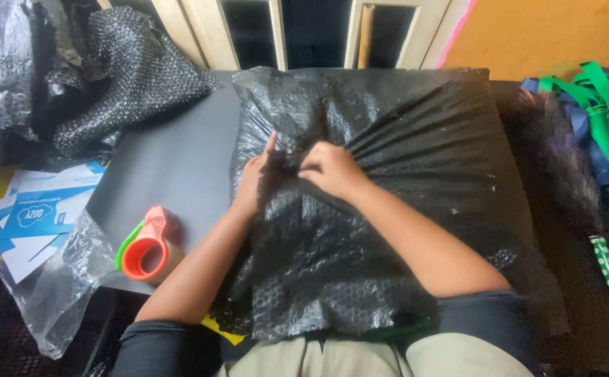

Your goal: The person wraps a green tote bag in black bubble wrap on a table. They fold the bubble wrap around the bag, then use a tape dispenser to apply clear tape to secure the wrapping. The person smooths the bubble wrap and applies multiple pieces of tape to seal the package.

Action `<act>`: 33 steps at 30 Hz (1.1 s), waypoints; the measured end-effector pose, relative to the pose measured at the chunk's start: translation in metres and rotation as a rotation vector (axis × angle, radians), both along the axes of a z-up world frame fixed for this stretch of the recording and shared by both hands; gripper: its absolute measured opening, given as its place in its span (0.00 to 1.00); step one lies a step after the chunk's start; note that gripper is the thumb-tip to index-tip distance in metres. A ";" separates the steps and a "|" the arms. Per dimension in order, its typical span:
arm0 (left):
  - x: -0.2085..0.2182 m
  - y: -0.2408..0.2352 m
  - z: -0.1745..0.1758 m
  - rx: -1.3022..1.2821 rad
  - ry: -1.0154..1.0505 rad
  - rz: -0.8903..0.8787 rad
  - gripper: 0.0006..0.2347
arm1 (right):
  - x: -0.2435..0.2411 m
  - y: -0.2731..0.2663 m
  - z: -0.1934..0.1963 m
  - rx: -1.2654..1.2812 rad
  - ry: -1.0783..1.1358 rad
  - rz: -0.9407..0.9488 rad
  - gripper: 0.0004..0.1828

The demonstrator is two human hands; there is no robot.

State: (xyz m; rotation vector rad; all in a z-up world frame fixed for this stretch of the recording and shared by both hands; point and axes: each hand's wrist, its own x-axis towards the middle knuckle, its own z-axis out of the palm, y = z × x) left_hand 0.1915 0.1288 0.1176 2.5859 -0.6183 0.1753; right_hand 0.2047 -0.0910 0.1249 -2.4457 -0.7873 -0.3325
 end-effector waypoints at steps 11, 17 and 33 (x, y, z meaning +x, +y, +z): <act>0.016 0.014 -0.035 -0.323 -0.084 -0.159 0.38 | 0.044 -0.008 -0.014 -0.024 0.337 -0.135 0.38; 0.011 0.005 -0.026 -0.275 -0.058 -0.062 0.32 | 0.042 0.002 0.028 -0.172 0.033 -0.094 0.08; 0.012 0.009 -0.031 -0.487 -0.123 -0.101 0.26 | 0.035 0.037 -0.011 -0.222 0.191 -0.114 0.21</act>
